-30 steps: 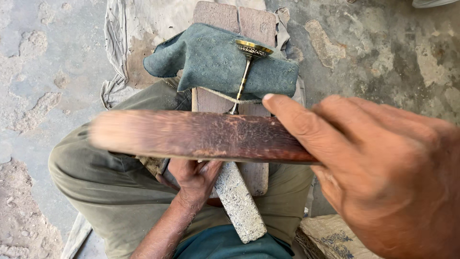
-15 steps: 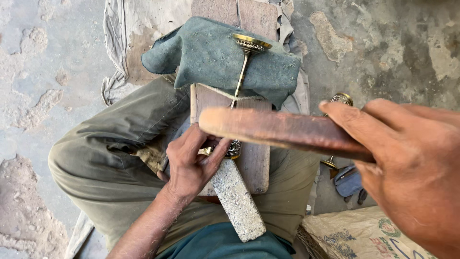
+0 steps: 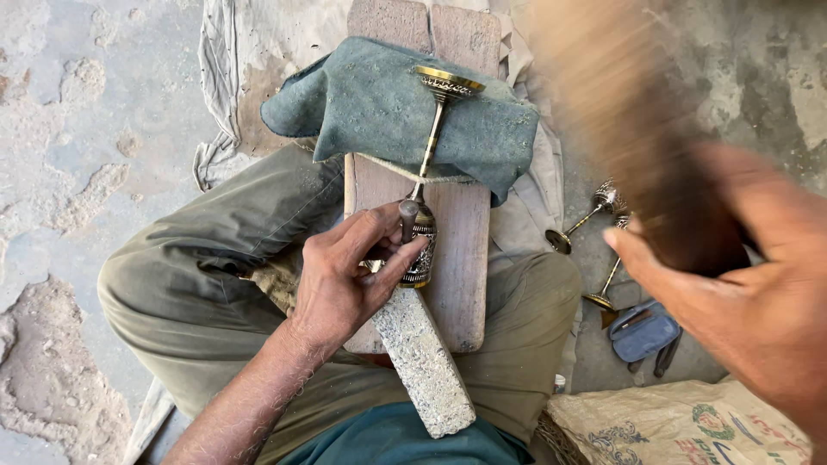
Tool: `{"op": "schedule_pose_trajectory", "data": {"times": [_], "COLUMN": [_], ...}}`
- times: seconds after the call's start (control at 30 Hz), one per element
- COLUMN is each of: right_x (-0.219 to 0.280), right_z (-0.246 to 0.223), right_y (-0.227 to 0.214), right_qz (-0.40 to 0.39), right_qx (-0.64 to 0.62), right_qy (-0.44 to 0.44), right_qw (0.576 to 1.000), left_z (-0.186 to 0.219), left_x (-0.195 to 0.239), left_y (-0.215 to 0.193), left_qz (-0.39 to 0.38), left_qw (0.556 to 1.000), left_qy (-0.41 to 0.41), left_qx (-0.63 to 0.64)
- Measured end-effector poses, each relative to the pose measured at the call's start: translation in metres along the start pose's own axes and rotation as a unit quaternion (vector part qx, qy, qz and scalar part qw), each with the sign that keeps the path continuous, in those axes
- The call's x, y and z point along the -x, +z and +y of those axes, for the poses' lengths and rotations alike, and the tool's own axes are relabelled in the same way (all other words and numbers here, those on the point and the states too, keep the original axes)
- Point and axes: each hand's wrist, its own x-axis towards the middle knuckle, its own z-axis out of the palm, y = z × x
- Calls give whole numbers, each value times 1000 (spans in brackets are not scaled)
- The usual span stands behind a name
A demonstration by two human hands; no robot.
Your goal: The person hammers a metal chalice stem using a wooden mallet and a metal punch. They repeatedly strike the punch to shape or emboss the stem while holding the chalice steady on a cushioned block.
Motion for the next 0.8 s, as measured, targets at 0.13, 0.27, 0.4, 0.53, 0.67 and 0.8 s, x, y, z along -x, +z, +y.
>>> {"op": "schedule_pose_trajectory", "data": {"times": [0.13, 0.27, 0.4, 0.53, 0.67, 0.8], "right_x": [19, 45, 60, 85, 89, 82], "right_z": [4, 17, 46, 60, 55, 41], "right_y": [4, 40, 68, 74, 67, 57], "right_qz": [-2, 141, 75, 63, -83, -37], "right_qx": [30, -292, -518, -475, -398, -238], "right_qy": [44, 100, 160, 172, 55, 137], "right_qw": [999, 941, 837, 861, 912, 961], "left_z": [10, 6, 6, 2, 7, 10], "left_x": [-3, -3, -25, -29, -31, -29], "left_y": [-4, -15, -22, -23, -21, -20], "left_qz": [13, 0, -114, -178, -166, -212], "left_qw": [1000, 998, 990, 981, 983, 976], "left_qy": [1, 39, 83, 82, 75, 41], "left_qx": [21, 45, 24, -3, -11, -38]}}
